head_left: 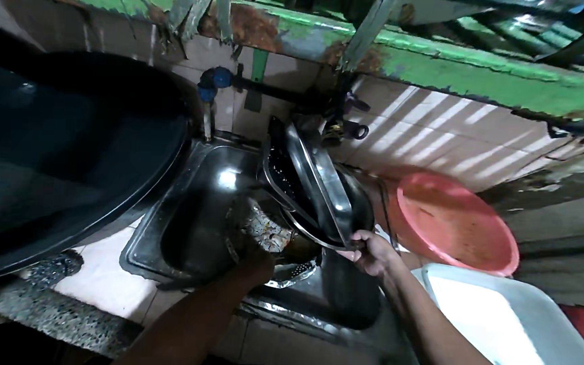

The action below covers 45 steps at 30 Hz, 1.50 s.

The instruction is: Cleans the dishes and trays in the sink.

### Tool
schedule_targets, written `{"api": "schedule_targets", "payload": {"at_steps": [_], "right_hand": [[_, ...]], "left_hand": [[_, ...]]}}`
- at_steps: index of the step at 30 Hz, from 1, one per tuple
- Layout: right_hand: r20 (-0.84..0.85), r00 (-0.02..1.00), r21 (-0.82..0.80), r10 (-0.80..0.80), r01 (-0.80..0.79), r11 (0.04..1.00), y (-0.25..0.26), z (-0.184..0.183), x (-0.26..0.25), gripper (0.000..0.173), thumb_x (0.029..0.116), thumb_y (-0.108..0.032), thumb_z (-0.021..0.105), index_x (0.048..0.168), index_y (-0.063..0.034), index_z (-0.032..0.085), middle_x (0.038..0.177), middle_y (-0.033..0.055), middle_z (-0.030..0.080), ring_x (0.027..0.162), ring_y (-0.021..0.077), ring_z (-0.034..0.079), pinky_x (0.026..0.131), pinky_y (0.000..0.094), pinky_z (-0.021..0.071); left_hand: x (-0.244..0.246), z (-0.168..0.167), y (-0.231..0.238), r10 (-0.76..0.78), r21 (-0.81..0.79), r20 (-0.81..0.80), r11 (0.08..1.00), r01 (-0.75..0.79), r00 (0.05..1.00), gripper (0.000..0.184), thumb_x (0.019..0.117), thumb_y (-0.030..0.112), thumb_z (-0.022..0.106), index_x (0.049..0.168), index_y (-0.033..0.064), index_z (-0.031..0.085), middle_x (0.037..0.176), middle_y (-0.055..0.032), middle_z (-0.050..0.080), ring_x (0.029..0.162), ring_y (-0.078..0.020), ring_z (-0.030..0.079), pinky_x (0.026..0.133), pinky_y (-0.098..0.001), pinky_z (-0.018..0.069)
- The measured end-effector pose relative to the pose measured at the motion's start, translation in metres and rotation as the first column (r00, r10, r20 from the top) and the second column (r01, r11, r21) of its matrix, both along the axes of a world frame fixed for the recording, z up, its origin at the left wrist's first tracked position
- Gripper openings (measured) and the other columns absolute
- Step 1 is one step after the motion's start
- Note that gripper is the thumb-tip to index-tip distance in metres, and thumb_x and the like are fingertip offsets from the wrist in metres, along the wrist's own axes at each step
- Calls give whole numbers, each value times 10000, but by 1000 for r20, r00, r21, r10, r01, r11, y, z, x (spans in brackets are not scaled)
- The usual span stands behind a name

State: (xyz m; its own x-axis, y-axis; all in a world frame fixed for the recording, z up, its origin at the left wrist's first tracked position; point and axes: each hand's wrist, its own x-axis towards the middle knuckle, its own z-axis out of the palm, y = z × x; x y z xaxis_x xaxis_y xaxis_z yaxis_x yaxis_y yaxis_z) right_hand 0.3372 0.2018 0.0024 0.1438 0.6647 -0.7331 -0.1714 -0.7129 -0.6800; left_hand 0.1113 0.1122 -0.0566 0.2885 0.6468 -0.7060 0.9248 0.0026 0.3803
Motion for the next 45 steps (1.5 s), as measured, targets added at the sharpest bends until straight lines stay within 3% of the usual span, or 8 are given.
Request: {"api": "schedule_targets", "payload": {"at_steps": [4, 9, 18, 25, 29, 33, 38, 45], "right_hand": [[14, 999, 0, 30, -30, 1000, 0, 0, 7, 78, 1001, -27, 408, 1028, -31, 481, 769, 112, 591, 634, 205, 655, 600, 360, 615], [24, 999, 18, 35, -36, 999, 2, 1, 8, 76, 984, -11, 414, 1015, -33, 480, 733, 107, 586, 602, 200, 644, 574, 354, 607], [65, 996, 32, 67, -69, 997, 4, 9, 15, 163, 1016, -63, 382, 916, -43, 509, 689, 106, 618, 565, 208, 661, 539, 372, 618], [125, 985, 43, 119, -125, 991, 12, 19, 33, 212, 1022, -106, 345, 895, -56, 507, 662, 96, 615, 548, 204, 652, 523, 362, 605], [103, 981, 53, 161, -167, 984, 20, 22, 43, 283, 1027, -116, 312, 814, -87, 496, 596, 68, 590, 506, 182, 630, 520, 367, 605], [87, 972, 70, 217, -223, 972, 28, 29, 51, 308, 1031, -112, 326, 785, -83, 510, 585, 57, 586, 505, 162, 620, 530, 344, 600], [86, 965, 67, 248, -254, 965, 37, 37, 55, 284, 1029, -103, 317, 836, -65, 521, 625, 71, 609, 537, 175, 639, 519, 341, 592], [105, 982, 81, 159, -168, 982, 38, 39, 52, 194, 1012, -30, 377, 877, -38, 517, 613, 84, 602, 508, 189, 630, 479, 357, 579]], "left_hand": [[-36, 32, 23, -37, -13, 101, 999, 38, 994, 357, 1035, 114, 552, 1371, 8, 606, 1366, -258, 593, 1297, -430, 545, 1084, -614, 406], [-77, 54, 28, 232, 119, -61, 967, -224, 971, 440, 1032, 115, 548, 1471, 109, 527, 1393, -205, 589, 1277, -409, 571, 1037, -610, 457], [-96, -46, 23, 296, 447, -45, 860, -246, 954, 421, 1036, 235, 572, 1455, 193, 569, 1552, -102, 472, 1391, -357, 482, 1092, -570, 447], [-70, -62, 45, 360, 474, -51, 830, -295, 931, 519, 1027, 142, 545, 1517, 8, 440, 1601, -168, 396, 1457, -378, 389, 1188, -546, 317], [-38, -80, 50, 161, 591, 224, 762, -265, 961, 284, 1033, 140, 535, 1240, 6, 677, 1332, -141, 641, 1253, -333, 589, 1055, -505, 485], [6, -75, 60, 147, 266, 247, 940, -213, 958, 351, 1042, 171, 525, 1365, 77, 628, 1435, -134, 583, 1321, -336, 554, 1106, -547, 433], [39, -81, 86, 51, 309, 216, 944, -117, 975, 468, 981, 71, 578, 1445, 137, 583, 1532, -68, 513, 1428, -273, 458, 1182, -487, 364], [62, -11, 98, 292, 23, 73, 956, -294, 954, 431, 981, 265, 633, 1308, -15, 631, 1365, -244, 604, 1295, -396, 558, 1086, -590, 420]]}}
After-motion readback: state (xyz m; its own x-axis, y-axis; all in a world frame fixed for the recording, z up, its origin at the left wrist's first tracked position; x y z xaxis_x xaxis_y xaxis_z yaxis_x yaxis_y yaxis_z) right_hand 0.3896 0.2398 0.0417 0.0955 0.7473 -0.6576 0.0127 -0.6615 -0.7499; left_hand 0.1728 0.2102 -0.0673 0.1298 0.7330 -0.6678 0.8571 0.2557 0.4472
